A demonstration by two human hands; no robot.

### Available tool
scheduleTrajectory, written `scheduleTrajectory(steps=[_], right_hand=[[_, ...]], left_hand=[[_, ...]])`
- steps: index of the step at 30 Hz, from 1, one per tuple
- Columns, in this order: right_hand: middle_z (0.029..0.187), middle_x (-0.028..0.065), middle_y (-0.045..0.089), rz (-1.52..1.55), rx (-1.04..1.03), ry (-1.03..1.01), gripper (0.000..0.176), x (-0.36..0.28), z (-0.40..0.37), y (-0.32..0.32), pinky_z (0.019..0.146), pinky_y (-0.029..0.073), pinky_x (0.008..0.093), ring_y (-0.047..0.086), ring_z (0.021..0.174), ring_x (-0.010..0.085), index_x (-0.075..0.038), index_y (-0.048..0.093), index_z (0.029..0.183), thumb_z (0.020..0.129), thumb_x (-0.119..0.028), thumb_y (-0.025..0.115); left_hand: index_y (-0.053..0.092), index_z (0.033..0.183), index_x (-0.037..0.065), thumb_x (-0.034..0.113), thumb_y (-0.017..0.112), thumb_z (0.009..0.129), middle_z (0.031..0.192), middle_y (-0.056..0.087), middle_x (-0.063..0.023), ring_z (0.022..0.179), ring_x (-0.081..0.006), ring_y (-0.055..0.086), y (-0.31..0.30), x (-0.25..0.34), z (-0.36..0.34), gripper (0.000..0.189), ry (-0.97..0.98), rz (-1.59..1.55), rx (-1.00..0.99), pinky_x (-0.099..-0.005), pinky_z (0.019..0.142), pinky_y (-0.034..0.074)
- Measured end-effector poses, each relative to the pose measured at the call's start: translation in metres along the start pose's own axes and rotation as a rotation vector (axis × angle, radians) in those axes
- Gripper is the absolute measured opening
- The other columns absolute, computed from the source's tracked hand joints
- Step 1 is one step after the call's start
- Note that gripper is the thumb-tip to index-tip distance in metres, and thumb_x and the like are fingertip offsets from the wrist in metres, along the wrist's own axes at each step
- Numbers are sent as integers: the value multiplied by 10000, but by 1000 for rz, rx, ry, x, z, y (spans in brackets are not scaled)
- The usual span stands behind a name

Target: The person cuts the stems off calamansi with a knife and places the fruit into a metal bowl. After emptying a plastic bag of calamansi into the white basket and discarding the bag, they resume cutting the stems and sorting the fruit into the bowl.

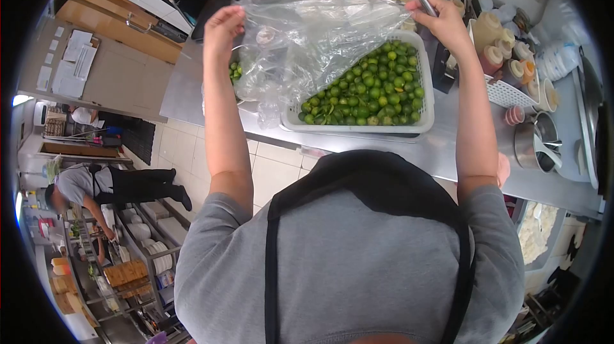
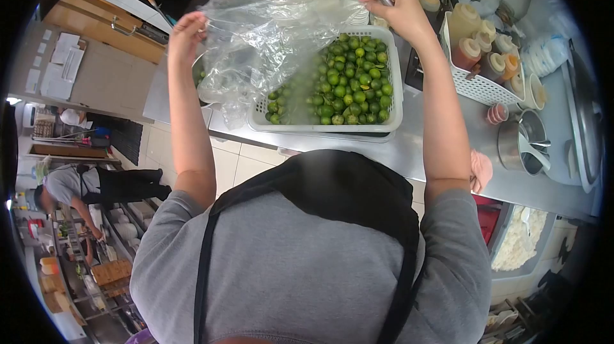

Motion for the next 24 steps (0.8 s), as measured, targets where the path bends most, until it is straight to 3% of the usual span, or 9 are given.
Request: scheduleTrajectory(steps=[7, 10, 11, 13, 15, 17, 20, 23, 24], right_hand=[[868, 107, 636, -305, -62, 63, 307, 37, -1, 17, 719, 437, 282, 586, 747, 192, -33, 633, 998, 722, -167, 641], [1078, 37, 606, 193, -21, 56, 456, 13, -10, 39, 728, 430, 258, 555, 853, 119, -69, 583, 1129, 725, -249, 695], [1108, 25, 587, 278, -75, 206, 464, -15, -18, 44, 591, 399, 208, 531, 754, 68, -72, 572, 1148, 727, -221, 700], [933, 12, 618, 444, -31, 93, 392, -22, -23, 75, 461, 303, 168, 459, 588, 19, -55, 595, 1071, 727, -206, 707], [826, -9, 596, 439, -27, 205, 334, -3, -22, 88, 431, 272, 172, 409, 527, 12, -50, 598, 1017, 739, -204, 701], [719, -30, 573, 436, -31, 321, 280, 19, -21, 92, 401, 241, 175, 359, 466, 5, -46, 600, 964, 751, -202, 695], [675, -32, 559, 491, 146, 403, 166, 45, -23, 75, 392, 257, 197, 357, 455, 25, -62, 624, 861, 759, -180, 681], [660, -34, 543, 474, 177, 410, 158, 57, -26, 72, 388, 258, 199, 354, 445, 29, -54, 619, 857, 767, -173, 673], [660, -34, 543, 474, 178, 410, 158, 62, -26, 73, 388, 258, 199, 354, 445, 29, -54, 619, 857, 767, -173, 673]], left_hand=[[636, 930, 8, 52, 630, 775, 788, 619, -19, 662, -80, 520, 64, 80, -31, 161, 257, 177, -138, -216, 596, 417], [656, 932, 36, 119, 631, 779, 807, 637, -16, 674, -69, 531, 111, 80, -44, 176, 294, 474, -234, -214, 624, 427], [650, 955, 27, 96, 625, 783, 851, 634, -17, 729, -77, 539, 125, 72, -47, 187, 245, 514, -356, -216, 666, 428], [651, 968, 34, 89, 619, 789, 896, 644, -35, 792, -86, 560, 146, 51, -53, 190, 303, 515, -462, -229, 711, 443], [643, 979, 21, 81, 613, 794, 924, 646, -45, 830, -94, 568, 156, 44, -64, 196, 263, 393, -621, -243, 749, 450], [626, 999, 3, 93, 587, 823, 920, 643, -51, 873, -94, 570, 121, 39, -53, 201, 211, 309, -275, -251, 753, 454], [584, 1083, 15, 191, 598, 836, 974, 625, -80, 909, -114, 566, 59, -12, -47, 303, 110, 524, -128, -253, 743, 456], [328, 1318, 43, 375, 603, 823, 1042, 564, -111, 930, -148, 546, 54, -41, -79, 657, -425, 579, -145, -274, 742, 466], [311, 1325, 42, 325, 620, 815, 982, 572, -100, 885, -142, 558, 55, -58, -84, 660, -379, 478, -202, -273, 715, 473]])
Point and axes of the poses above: each hand's wrist, its own z-axis towards the middle knuckle, its own y-axis out of the palm, x = y × z, the point moved 1 cm from there along z, towards the middle knuckle
